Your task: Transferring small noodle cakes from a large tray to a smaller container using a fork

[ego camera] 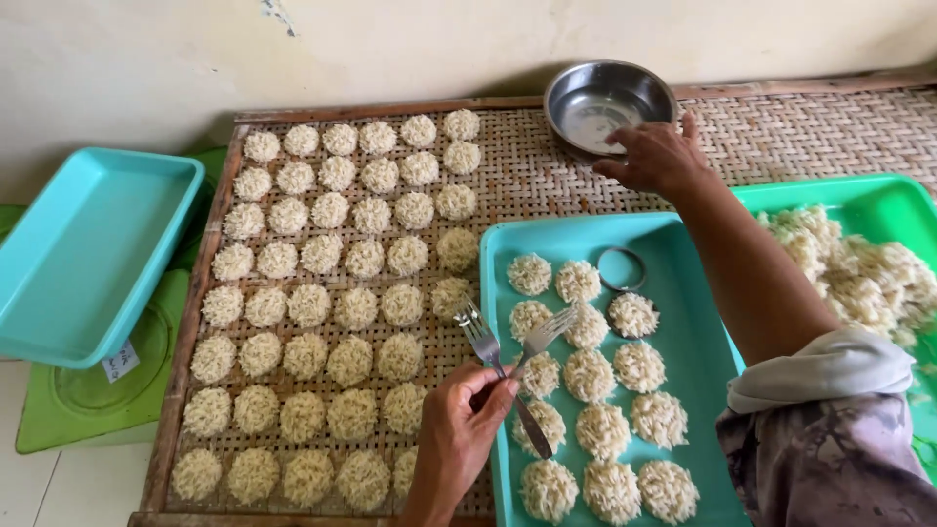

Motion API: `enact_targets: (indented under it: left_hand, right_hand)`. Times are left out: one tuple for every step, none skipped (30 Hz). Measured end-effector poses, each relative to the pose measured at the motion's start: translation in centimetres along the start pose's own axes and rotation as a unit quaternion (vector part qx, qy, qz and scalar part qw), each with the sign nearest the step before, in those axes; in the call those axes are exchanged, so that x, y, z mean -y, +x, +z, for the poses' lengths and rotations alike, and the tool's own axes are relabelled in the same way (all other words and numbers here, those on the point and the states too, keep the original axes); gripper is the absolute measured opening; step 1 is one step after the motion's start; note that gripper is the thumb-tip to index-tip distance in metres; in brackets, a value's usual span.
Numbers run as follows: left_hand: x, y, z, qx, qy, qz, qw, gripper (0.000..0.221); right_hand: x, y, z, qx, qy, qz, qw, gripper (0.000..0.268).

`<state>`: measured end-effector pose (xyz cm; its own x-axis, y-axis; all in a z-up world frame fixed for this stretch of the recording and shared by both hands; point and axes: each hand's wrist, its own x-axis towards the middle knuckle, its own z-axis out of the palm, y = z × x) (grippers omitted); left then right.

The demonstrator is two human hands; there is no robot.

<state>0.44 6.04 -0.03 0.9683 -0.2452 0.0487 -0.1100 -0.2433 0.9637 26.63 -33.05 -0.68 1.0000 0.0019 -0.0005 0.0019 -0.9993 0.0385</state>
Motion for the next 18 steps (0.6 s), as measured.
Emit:
enact_targets:
  left_hand:
    - [-0.1, -0.1, -0.2, -0.001, 0.001, -0.005, 1.000, 0.024]
    - [-0.2, -0.2, -0.4, 0.000, -0.006, -0.008, 1.000, 0.023]
    - [-0.4, 0.0, -0.5, 0.004, -0.015, -0.006, 1.000, 0.022]
    - [-0.6, 0.1, -0.6, 0.006, -0.016, -0.006, 1.000, 0.022]
    - [-0.9, 0.0, -0.7, 0.010, -0.014, -0.018, 1.000, 0.021]
    - [-1.1, -0.1, -0.8, 0.014, -0.012, -0.029, 0.999, 0.021]
    - [-1.0, 0.0, -0.7, 0.018, -0.014, -0.030, 0.999, 0.021]
    - [-0.9, 0.2, -0.7, 0.017, 0.006, -0.022, 1.000, 0.020]
    - [-0.8, 0.2, -0.7, 0.016, 0.025, -0.016, 0.999, 0.020]
    - [-0.7, 0.2, -0.8, 0.019, 0.024, -0.019, 0.999, 0.020]
    - [-0.6, 0.3, -0.8, 0.020, 0.008, -0.014, 1.000, 0.019]
    - [-0.6, 0.3, -0.8, 0.021, -0.007, -0.009, 1.000, 0.018]
    - [-0.9, 0.1, -1.0, 0.029, -0.008, -0.012, 0.999, 0.018]
    - [-1.4, -0.1, -1.0, 0.018, 0.002, -0.009, 1.000, 0.019]
    - [-2.0, 0.1, -1.0, 0.009, 0.013, 0.001, 1.000, 0.021]
    - [-2.1, -0.2, -0.9, 0.019, 0.011, 0.006, 1.000, 0.021]
    - [-2.1, -0.3, -0.9, 0.027, 0.024, -0.018, 0.999, 0.024]
    - [-2.2, -0.6, -0.8, 0.035, 0.037, -0.042, 0.998, 0.026]
  right_hand:
    - [0.2, 0.2, 0.3, 0.004, 0.002, -0.003, 1.000, 0.067]
    - [0.4, 0.4, 0.5, 0.020, -0.031, -0.009, 0.999, 0.055]
    - [0.1, 0.6, 0.4, 0.032, -0.067, -0.011, 0.997, 0.046]
    - [-0.2, 0.8, 0.8, 0.033, -0.067, -0.009, 0.997, 0.046]
    - [-0.5, 0.8, 1.2, 0.017, -0.055, -0.012, 0.998, 0.034]
    - [-0.8, 0.8, 1.6, 0.000, -0.043, -0.015, 0.999, 0.024]
    - [-1.1, 0.9, 1.3, 0.003, -0.044, -0.012, 0.999, 0.024]
    - [-1.3, 1.0, 1.0, -0.005, -0.038, -0.021, 0.999, 0.022]
    - [-1.4, 1.1, 0.7, -0.011, -0.031, -0.032, 0.999, 0.022]
    - [-1.0, 0.5, -0.8, -0.007, -0.031, -0.030, 0.999, 0.022]
    - [-0.7, 0.1, -2.5, -0.002, 0.021, -0.013, 1.000, 0.035]
    - [-0.4, -0.5, -4.1, 0.002, 0.074, 0.005, 0.997, 0.049]
    - [-0.1, -0.3, -3.7, 0.007, 0.074, 0.012, 0.997, 0.049]
    - [0.0, -0.2, -3.4, -0.212, 0.151, -0.060, 0.964, 0.026]
    - [-0.3, -0.1, -3.6, -0.424, 0.211, -0.134, 0.871, 0.003]
    - [0.0, 0.8, -1.8, -0.427, 0.205, -0.125, 0.872, 0.003]
    - [0.0, 1.4, 0.0, -0.267, 0.059, -0.080, 0.959, 0.018]
    - [-0.1, 1.9, 1.7, -0.089, -0.086, -0.029, 0.992, 0.035]
